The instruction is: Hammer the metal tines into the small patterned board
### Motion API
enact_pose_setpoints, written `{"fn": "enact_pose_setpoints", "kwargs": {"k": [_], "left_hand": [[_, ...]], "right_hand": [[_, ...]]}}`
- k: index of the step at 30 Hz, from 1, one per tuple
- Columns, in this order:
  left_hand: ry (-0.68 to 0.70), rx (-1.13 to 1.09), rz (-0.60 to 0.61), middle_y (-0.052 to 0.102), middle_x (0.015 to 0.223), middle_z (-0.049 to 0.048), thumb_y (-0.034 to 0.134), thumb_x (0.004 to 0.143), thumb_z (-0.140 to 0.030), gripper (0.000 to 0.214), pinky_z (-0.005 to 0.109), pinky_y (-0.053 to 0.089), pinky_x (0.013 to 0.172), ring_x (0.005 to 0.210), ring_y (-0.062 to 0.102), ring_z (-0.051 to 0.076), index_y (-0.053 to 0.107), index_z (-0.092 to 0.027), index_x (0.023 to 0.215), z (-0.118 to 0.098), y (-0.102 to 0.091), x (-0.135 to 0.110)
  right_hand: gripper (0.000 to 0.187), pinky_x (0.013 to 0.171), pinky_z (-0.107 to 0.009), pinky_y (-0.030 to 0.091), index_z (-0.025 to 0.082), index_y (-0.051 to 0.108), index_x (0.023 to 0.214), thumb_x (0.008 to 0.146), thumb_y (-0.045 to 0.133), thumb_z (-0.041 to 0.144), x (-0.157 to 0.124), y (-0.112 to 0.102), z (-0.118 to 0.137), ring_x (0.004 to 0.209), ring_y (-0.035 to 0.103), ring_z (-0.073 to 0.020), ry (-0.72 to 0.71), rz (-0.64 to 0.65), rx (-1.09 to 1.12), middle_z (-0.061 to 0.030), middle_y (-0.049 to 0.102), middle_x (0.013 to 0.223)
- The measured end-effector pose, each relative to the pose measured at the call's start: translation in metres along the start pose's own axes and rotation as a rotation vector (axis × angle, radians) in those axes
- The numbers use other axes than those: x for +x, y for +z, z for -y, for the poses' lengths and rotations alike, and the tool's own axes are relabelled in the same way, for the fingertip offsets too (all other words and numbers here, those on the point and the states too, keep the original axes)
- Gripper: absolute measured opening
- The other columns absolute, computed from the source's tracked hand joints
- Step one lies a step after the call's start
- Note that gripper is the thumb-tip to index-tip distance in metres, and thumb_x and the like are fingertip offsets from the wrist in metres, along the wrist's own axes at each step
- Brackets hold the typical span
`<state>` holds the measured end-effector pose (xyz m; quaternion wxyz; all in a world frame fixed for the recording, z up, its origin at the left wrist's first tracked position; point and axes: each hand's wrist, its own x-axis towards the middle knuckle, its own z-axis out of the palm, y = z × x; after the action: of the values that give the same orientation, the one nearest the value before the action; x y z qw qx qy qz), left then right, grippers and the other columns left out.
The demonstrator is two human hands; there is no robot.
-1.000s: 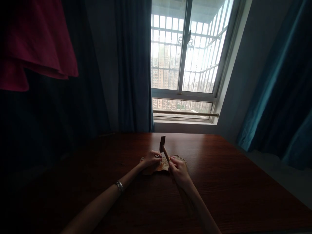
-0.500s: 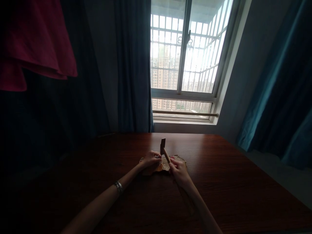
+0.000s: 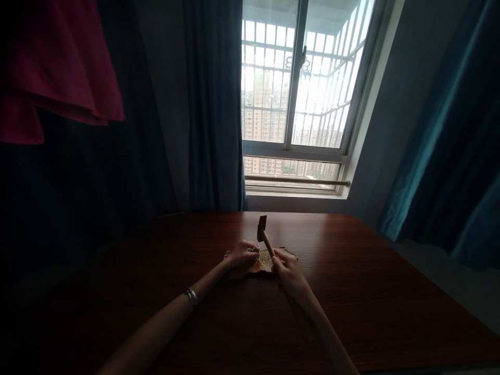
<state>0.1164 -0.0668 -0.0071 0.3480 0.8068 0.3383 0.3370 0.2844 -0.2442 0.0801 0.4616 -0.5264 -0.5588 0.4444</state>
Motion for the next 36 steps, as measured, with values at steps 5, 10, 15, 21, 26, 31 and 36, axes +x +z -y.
{"fn": "enact_pose_setpoints", "kwargs": {"k": [5, 10, 15, 21, 26, 31, 36], "left_hand": [[0.011, 0.016, 0.039, 0.072, 0.085, 0.0054, 0.067, 0.066, -0.035, 0.026, 0.025, 0.047, 0.072, 0.079, 0.064, 0.018, 0.073, -0.013, 0.080, 0.0011, -0.0005, 0.0000], [0.017, -0.003, 0.005, 0.072, 0.087, 0.0055, 0.067, 0.066, -0.034, 0.025, 0.026, 0.047, 0.073, 0.080, 0.064, 0.019, 0.073, -0.013, 0.080, 0.0017, 0.0012, 0.0002], [-0.003, 0.028, 0.036, 0.072, 0.084, 0.0045, 0.067, 0.066, -0.034, 0.024, 0.025, 0.047, 0.072, 0.078, 0.063, 0.018, 0.073, -0.014, 0.078, -0.0010, 0.0013, -0.0002], [-0.033, 0.036, 0.011, 0.071, 0.085, 0.0046, 0.067, 0.065, -0.034, 0.025, 0.025, 0.047, 0.072, 0.079, 0.063, 0.018, 0.072, -0.014, 0.079, 0.0009, 0.0025, 0.0002], [0.001, 0.019, 0.026, 0.071, 0.083, 0.0045, 0.066, 0.067, -0.033, 0.024, 0.024, 0.046, 0.070, 0.077, 0.063, 0.018, 0.072, -0.013, 0.078, 0.0004, 0.0027, -0.0003], [-0.025, 0.033, 0.046, 0.071, 0.084, 0.0042, 0.065, 0.067, -0.034, 0.025, 0.025, 0.046, 0.071, 0.078, 0.063, 0.019, 0.072, -0.013, 0.079, -0.0050, 0.0004, -0.0017], [-0.009, 0.037, 0.025, 0.071, 0.084, 0.0043, 0.066, 0.066, -0.033, 0.025, 0.025, 0.046, 0.072, 0.078, 0.063, 0.019, 0.073, -0.014, 0.079, -0.0029, 0.0008, -0.0011]], "right_hand": [[0.056, 0.031, -0.019, 0.031, 0.013, 0.056, 0.116, 0.074, 0.052, 0.050, 0.0012, 0.0016, -0.0006, 0.037, 0.039, -0.0076, 0.072, 0.013, -0.018, 0.0050, 0.045, 0.056], [0.052, 0.032, -0.019, 0.034, 0.013, 0.058, 0.112, 0.076, 0.050, 0.050, 0.0029, 0.0007, -0.0029, 0.039, 0.040, -0.0072, 0.006, -0.007, -0.014, 0.0042, 0.046, 0.058], [0.053, 0.032, -0.019, 0.032, 0.013, 0.059, 0.112, 0.074, 0.051, 0.050, 0.0048, 0.0004, -0.0035, 0.038, 0.040, -0.0077, 0.052, 0.004, -0.044, 0.0046, 0.045, 0.055], [0.050, 0.034, -0.019, 0.033, 0.014, 0.059, 0.110, 0.076, 0.051, 0.049, 0.0055, -0.0012, -0.0008, 0.039, 0.040, -0.0069, 0.017, -0.007, -0.032, 0.0041, 0.047, 0.058], [0.052, 0.033, -0.018, 0.032, 0.013, 0.058, 0.113, 0.076, 0.050, 0.050, 0.0037, -0.0028, -0.0044, 0.038, 0.040, -0.0071, 0.023, 0.010, -0.018, 0.0042, 0.046, 0.057], [0.051, 0.034, -0.018, 0.034, 0.014, 0.058, 0.113, 0.077, 0.050, 0.049, 0.0024, -0.0031, -0.0060, 0.039, 0.040, -0.0066, 0.026, 0.010, -0.010, 0.0043, 0.046, 0.059], [0.051, 0.033, -0.018, 0.033, 0.015, 0.059, 0.111, 0.075, 0.051, 0.050, 0.0028, -0.0019, -0.0050, 0.040, 0.040, -0.0068, 0.040, 0.003, -0.013, 0.0041, 0.046, 0.059]]}}
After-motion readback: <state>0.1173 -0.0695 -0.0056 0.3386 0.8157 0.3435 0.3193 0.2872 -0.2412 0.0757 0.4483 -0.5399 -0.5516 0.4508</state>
